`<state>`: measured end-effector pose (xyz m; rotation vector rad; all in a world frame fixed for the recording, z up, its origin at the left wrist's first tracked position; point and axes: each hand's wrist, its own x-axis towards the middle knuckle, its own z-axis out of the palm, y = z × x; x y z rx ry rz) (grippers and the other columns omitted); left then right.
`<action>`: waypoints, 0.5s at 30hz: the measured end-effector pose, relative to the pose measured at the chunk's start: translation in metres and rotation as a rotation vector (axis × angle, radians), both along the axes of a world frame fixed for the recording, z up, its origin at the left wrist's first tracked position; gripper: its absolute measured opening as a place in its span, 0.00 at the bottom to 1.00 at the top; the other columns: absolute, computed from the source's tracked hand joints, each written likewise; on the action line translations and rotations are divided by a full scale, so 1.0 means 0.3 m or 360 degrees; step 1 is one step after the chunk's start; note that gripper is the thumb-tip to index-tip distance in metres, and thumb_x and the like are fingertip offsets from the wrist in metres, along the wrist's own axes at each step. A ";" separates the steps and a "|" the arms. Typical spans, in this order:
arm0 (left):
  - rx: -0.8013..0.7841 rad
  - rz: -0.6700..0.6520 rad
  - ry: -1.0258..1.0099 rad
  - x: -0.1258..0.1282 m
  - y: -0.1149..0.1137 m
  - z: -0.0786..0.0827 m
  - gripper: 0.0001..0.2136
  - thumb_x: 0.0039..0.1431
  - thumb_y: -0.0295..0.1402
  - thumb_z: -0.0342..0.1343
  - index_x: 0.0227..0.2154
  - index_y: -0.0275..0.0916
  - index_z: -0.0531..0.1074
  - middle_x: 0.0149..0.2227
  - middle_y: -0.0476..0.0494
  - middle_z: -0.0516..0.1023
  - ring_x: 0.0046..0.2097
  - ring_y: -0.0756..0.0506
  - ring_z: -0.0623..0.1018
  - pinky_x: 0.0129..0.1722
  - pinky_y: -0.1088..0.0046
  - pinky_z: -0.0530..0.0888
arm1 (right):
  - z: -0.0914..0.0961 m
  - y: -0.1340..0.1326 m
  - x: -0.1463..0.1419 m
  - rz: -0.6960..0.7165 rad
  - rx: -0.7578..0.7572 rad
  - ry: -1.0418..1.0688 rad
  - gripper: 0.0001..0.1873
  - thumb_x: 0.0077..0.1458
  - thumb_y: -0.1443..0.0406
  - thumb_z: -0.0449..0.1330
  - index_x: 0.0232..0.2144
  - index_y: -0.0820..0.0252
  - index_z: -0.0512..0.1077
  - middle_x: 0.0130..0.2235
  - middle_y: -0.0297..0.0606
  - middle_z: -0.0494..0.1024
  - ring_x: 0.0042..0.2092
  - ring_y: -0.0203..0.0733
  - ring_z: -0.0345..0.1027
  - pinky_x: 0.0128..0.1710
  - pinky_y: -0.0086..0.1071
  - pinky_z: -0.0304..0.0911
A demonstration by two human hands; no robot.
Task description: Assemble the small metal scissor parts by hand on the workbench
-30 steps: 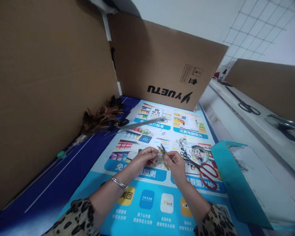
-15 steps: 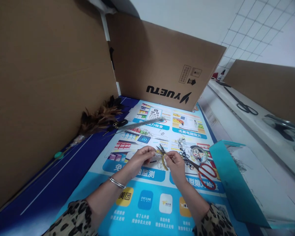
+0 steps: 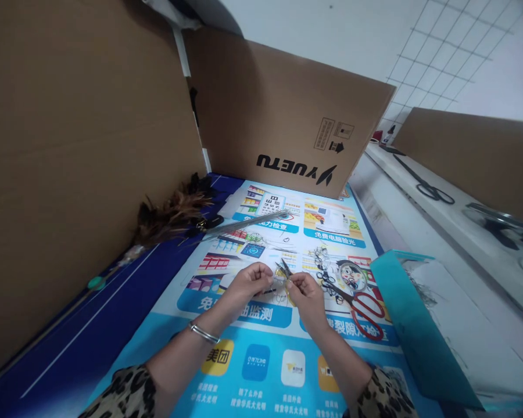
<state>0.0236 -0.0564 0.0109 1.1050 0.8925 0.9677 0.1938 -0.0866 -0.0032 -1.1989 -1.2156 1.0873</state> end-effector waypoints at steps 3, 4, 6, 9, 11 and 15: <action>0.0175 0.0069 0.0164 -0.002 0.002 0.008 0.06 0.50 0.32 0.55 0.29 0.36 0.66 0.23 0.53 0.65 0.24 0.54 0.65 0.24 0.80 0.62 | -0.004 0.002 0.000 0.0004 -0.0021 0.0035 0.08 0.51 0.61 0.58 0.33 0.60 0.67 0.26 0.30 0.65 0.23 0.30 0.54 0.21 0.25 0.52; 0.0278 0.0101 0.0260 -0.004 0.001 0.011 0.05 0.51 0.32 0.54 0.29 0.36 0.67 0.25 0.51 0.66 0.26 0.53 0.66 0.26 0.79 0.64 | -0.004 0.003 0.000 0.0003 -0.0032 0.0051 0.08 0.51 0.61 0.58 0.33 0.60 0.66 0.25 0.30 0.65 0.23 0.29 0.54 0.21 0.25 0.52; 0.0536 0.0117 0.0478 -0.009 0.000 0.014 0.04 0.52 0.30 0.53 0.30 0.36 0.70 0.28 0.48 0.69 0.30 0.51 0.69 0.30 0.77 0.66 | -0.001 0.005 0.000 0.0012 -0.0050 0.0078 0.08 0.51 0.61 0.58 0.33 0.59 0.66 0.25 0.30 0.65 0.23 0.29 0.54 0.21 0.24 0.52; 0.0905 0.0043 0.0695 -0.017 -0.004 0.010 0.09 0.54 0.28 0.50 0.36 0.38 0.73 0.33 0.45 0.71 0.36 0.48 0.71 0.36 0.74 0.68 | 0.004 0.007 0.001 0.0059 -0.0054 0.0079 0.08 0.52 0.62 0.58 0.32 0.59 0.66 0.25 0.29 0.64 0.23 0.29 0.54 0.21 0.24 0.52; 0.1038 -0.0006 0.0779 -0.022 -0.004 0.003 0.12 0.55 0.27 0.48 0.40 0.39 0.73 0.34 0.44 0.71 0.38 0.48 0.71 0.38 0.73 0.68 | 0.007 0.007 0.002 0.0104 -0.0043 0.0054 0.07 0.52 0.62 0.57 0.32 0.60 0.66 0.24 0.29 0.64 0.23 0.29 0.54 0.21 0.24 0.52; 0.1141 -0.0111 0.1048 -0.032 -0.007 0.001 0.15 0.57 0.26 0.45 0.44 0.42 0.72 0.36 0.45 0.70 0.38 0.48 0.71 0.36 0.75 0.68 | 0.011 0.006 0.002 0.0150 -0.0032 0.0014 0.07 0.53 0.62 0.56 0.32 0.59 0.66 0.23 0.28 0.63 0.22 0.30 0.54 0.21 0.24 0.52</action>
